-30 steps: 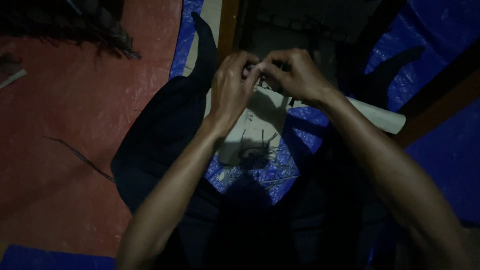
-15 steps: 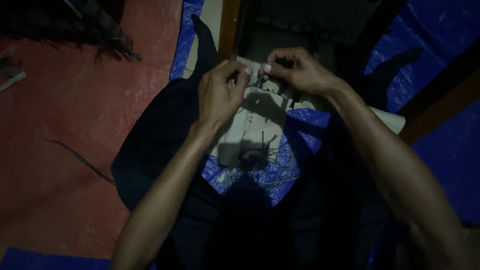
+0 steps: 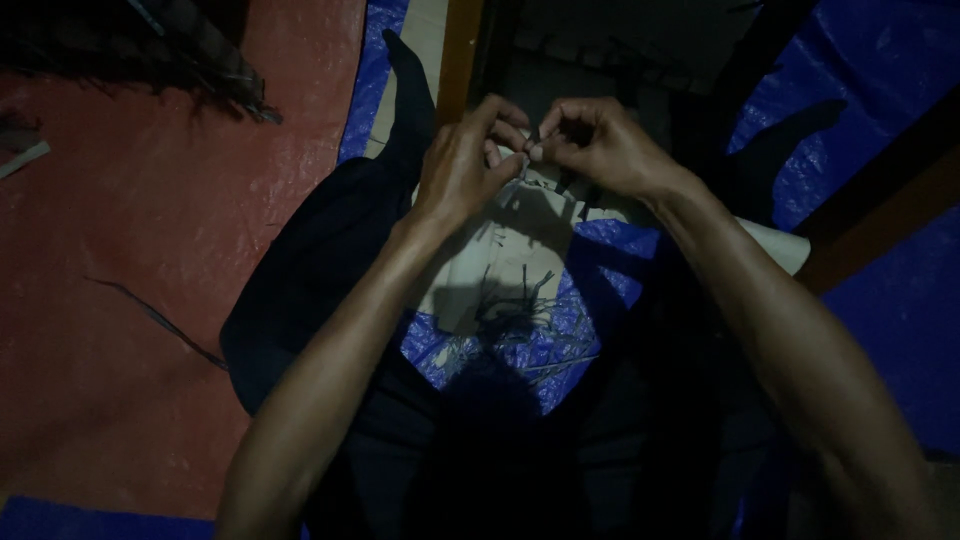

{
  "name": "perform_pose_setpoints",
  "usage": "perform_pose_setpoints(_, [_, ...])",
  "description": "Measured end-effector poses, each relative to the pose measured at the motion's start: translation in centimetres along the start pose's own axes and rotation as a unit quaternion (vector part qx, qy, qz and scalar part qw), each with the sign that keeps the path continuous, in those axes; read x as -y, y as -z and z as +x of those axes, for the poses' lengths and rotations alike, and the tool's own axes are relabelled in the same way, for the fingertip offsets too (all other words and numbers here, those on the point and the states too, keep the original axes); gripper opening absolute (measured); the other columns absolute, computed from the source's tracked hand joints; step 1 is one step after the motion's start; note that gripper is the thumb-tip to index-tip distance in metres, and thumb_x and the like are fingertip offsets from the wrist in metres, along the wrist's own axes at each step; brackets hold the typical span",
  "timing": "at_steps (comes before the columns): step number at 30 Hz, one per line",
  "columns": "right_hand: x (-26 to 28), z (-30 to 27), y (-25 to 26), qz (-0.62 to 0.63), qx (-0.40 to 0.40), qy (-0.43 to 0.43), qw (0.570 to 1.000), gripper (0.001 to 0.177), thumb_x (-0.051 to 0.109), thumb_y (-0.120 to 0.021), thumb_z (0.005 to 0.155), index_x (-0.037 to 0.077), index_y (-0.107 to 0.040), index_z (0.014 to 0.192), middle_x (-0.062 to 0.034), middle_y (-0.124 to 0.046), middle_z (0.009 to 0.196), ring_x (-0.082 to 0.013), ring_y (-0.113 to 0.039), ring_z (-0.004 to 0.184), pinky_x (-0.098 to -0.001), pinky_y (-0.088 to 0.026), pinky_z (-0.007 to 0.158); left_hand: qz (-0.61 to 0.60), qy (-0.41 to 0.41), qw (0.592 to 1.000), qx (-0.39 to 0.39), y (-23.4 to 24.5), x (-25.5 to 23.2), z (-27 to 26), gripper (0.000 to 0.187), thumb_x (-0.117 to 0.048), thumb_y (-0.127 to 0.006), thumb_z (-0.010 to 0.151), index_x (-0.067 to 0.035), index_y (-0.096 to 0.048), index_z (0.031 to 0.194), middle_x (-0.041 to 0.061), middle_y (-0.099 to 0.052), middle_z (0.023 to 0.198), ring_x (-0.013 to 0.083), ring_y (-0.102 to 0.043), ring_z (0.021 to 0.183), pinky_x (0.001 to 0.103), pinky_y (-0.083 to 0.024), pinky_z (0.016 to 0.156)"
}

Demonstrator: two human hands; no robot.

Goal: Tying fabric strips onto a wooden stool frame.

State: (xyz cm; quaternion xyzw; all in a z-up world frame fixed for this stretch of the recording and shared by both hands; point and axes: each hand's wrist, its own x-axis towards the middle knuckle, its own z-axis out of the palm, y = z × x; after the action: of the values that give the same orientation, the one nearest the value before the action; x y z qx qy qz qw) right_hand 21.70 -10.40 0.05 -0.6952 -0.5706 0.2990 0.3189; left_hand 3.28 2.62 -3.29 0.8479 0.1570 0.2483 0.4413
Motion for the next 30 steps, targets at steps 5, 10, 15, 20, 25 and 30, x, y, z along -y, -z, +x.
perform_pose_setpoints(5, [0.4,-0.8,-0.4,-0.027,-0.051,0.054,0.997,0.011,0.011,-0.074,0.098,0.004,-0.069,0.106,-0.006,-0.071,0.097,-0.0185,-0.071,0.093,-0.0349,-0.058,0.084,-0.037,-0.006,0.999,-0.01,-0.3,0.4,0.2,0.036,-0.003,-0.079,0.086,-0.005,-0.059,0.116,0.008,-0.077,0.096,0.0157,-0.074,0.074,0.03,-0.058,0.063])
perform_pose_setpoints(10, [0.7,-0.9,-1.1,-0.156,-0.072,0.096,0.981,0.02,0.006,-0.076,0.093,0.001,-0.07,0.111,-0.0148,-0.069,0.102,-0.0274,-0.071,0.09,-0.0393,-0.056,0.076,-0.059,-0.018,0.998,-0.022,-0.9,1.1,0.4,0.038,-0.004,-0.081,0.087,-0.003,-0.055,0.115,0.01,-0.073,0.092,0.0159,-0.072,0.074,0.031,-0.058,0.062])
perform_pose_setpoints(15, [1.2,-1.5,-2.2,-0.259,-0.111,0.12,0.952,0.036,0.004,-0.083,0.085,-0.002,-0.063,0.114,-0.0168,-0.063,0.106,-0.0334,-0.067,0.095,-0.0434,-0.055,0.077,-0.048,0.01,0.999,0.004,-0.3,1.0,1.1,0.031,-0.009,-0.075,0.092,-0.001,-0.064,0.12,0.01,-0.074,0.088,0.0167,-0.075,0.076,0.031,-0.06,0.064])
perform_pose_setpoints(20, [1.2,-1.7,-2.3,-0.234,-0.113,0.101,0.96,0.034,0.003,-0.083,0.087,-0.001,-0.06,0.112,-0.0159,-0.061,0.105,-0.0311,-0.067,0.093,-0.0424,-0.054,0.076,-0.029,0.01,0.999,0.043,-0.2,2.4,2.3,0.021,-0.013,-0.072,0.095,-0.003,-0.075,0.113,0.011,-0.078,0.092,0.0165,-0.077,0.08,0.031,-0.062,0.068])
perform_pose_setpoints(25, [0.6,-1.5,-2.4,-0.208,-0.111,0.086,0.968,0.032,0.004,-0.082,0.088,-0.001,-0.059,0.109,-0.0154,-0.06,0.104,-0.0285,-0.068,0.088,-0.0392,-0.056,0.071,-0.02,0.061,0.994,0.094,0.3,2.2,3.0,0.02,-0.016,-0.075,0.092,-0.005,-0.078,0.108,0.009,-0.079,0.093,0.015,-0.078,0.081,0.031,-0.064,0.07])
perform_pose_setpoints(30, [0.8,-0.9,-1.5,-0.135,-0.097,0.05,0.985,0.018,0.007,-0.078,0.096,0.0,-0.068,0.108,-0.0135,-0.07,0.095,-0.0228,-0.073,0.079,-0.0377,-0.059,0.063,-0.024,0.026,0.997,0.069,0.1,1.8,2.5,0.031,-0.015,-0.085,0.084,-0.005,-0.072,0.11,0.007,-0.077,0.092,0.0152,-0.075,0.079,0.032,-0.06,0.067])
